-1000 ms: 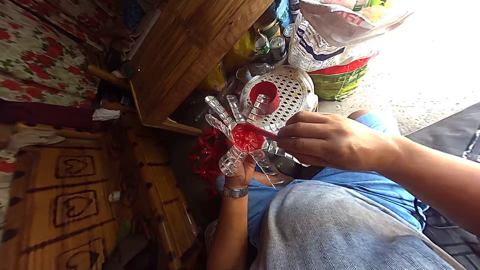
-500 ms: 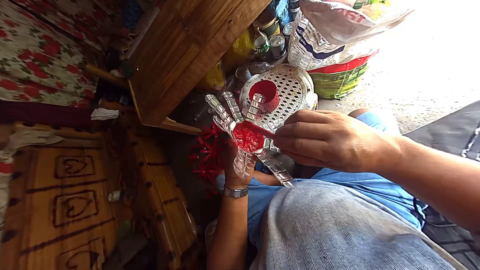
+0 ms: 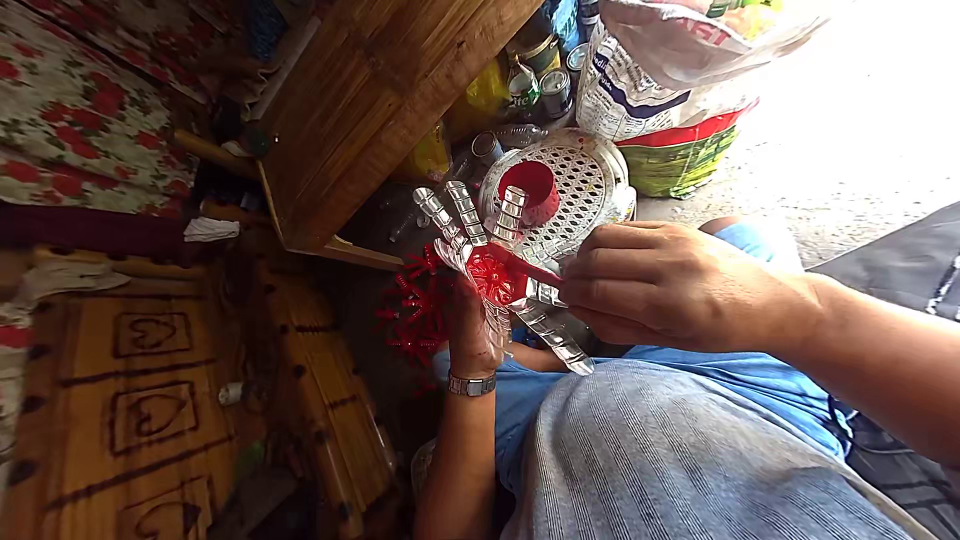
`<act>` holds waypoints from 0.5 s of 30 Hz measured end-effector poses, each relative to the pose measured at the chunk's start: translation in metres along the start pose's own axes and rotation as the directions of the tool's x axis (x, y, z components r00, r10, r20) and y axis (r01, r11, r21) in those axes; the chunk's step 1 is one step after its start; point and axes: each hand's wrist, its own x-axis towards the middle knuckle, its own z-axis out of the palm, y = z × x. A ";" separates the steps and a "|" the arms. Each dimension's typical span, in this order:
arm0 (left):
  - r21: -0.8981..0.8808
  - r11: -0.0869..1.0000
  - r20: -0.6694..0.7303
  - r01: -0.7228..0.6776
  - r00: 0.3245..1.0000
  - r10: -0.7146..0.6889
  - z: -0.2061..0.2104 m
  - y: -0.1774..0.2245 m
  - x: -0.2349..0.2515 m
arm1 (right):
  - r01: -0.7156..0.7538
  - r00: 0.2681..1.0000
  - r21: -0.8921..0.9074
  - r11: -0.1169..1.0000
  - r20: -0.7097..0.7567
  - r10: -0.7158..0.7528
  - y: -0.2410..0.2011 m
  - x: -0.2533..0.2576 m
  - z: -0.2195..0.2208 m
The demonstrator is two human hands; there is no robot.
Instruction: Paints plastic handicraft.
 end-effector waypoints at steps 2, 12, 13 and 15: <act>0.059 0.998 -0.014 -0.017 1.000 0.018 -0.002 -0.001 0.000 | -0.001 1.000 -0.001 1.000 -0.015 0.001 0.000 0.001 -0.001; 0.024 1.000 -0.099 0.003 0.995 0.000 0.009 0.004 -0.003 | -0.025 0.999 0.011 1.000 -0.038 0.025 -0.001 0.003 -0.003; -0.007 1.000 -0.107 0.012 0.994 -0.012 0.009 0.004 -0.003 | -0.024 0.999 -0.006 1.000 -0.029 0.024 -0.001 0.003 -0.002; -0.085 0.996 -0.121 0.018 0.992 -0.028 0.006 0.005 -0.002 | -0.029 1.000 -0.011 1.000 -0.003 0.029 -0.001 0.003 -0.001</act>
